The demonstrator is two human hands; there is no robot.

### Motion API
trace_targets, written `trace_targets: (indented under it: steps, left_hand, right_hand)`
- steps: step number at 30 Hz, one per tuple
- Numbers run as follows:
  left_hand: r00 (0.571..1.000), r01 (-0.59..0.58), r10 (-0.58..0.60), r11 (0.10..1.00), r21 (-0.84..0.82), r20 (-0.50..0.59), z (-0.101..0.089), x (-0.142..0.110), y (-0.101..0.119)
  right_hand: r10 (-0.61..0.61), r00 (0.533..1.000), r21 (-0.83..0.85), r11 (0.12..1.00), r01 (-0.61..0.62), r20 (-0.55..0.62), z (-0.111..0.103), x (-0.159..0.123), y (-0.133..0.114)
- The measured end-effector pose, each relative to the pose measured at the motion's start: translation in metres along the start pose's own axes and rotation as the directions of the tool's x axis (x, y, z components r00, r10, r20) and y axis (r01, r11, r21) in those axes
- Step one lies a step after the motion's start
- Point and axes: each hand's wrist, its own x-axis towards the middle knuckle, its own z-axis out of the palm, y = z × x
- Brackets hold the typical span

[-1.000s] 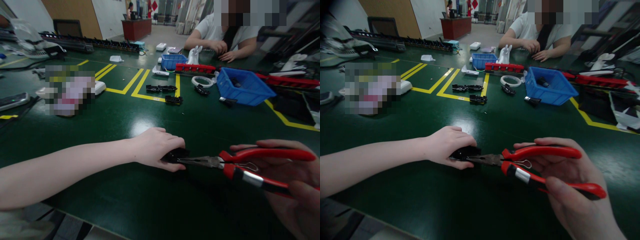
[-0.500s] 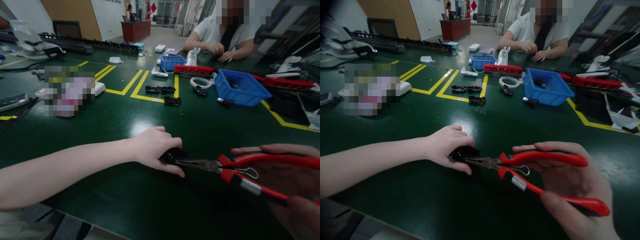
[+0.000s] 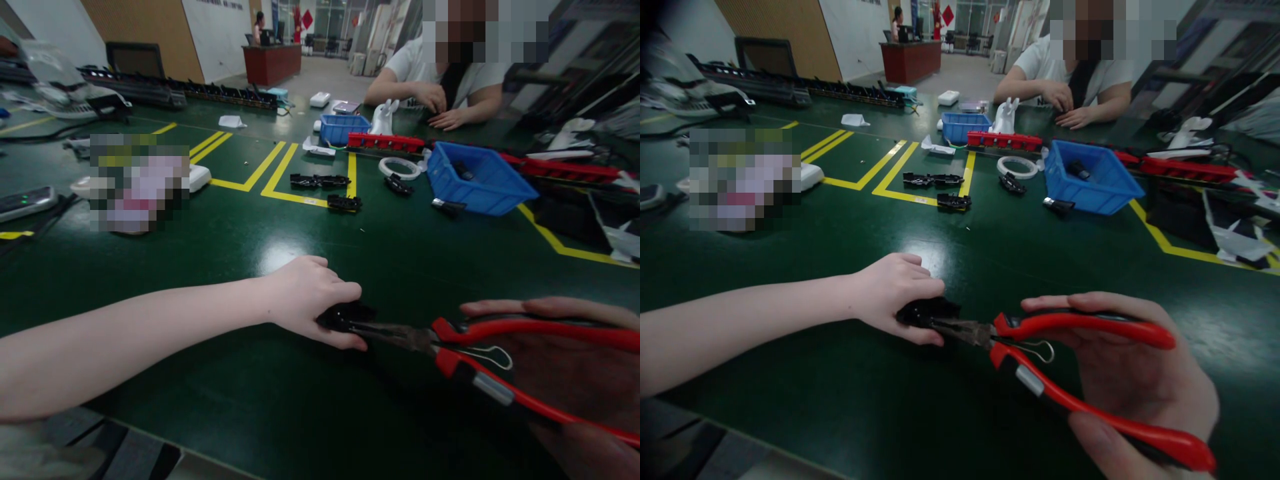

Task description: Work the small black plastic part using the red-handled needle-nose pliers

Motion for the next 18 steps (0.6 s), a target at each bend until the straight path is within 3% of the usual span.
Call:
trace_targets:
  steps: [9,15,18]
  left_hand:
    - [0.999,-0.020,0.019,1.000,-0.010,-0.026,0.001,0.000,-0.001]
    - [0.999,-0.032,0.032,0.999,-0.021,-0.004,0.002,0.000,-0.002]
    - [0.999,-0.036,0.036,0.999,-0.008,0.005,0.002,0.000,-0.002]
  right_hand:
    - [-0.057,0.992,0.102,0.994,0.046,0.112,-0.016,0.012,0.018]
    - [-0.101,0.984,0.050,0.994,0.094,0.144,-0.012,0.015,0.015]
    - [-0.150,0.977,0.018,0.989,0.149,0.151,-0.023,0.009,0.020]
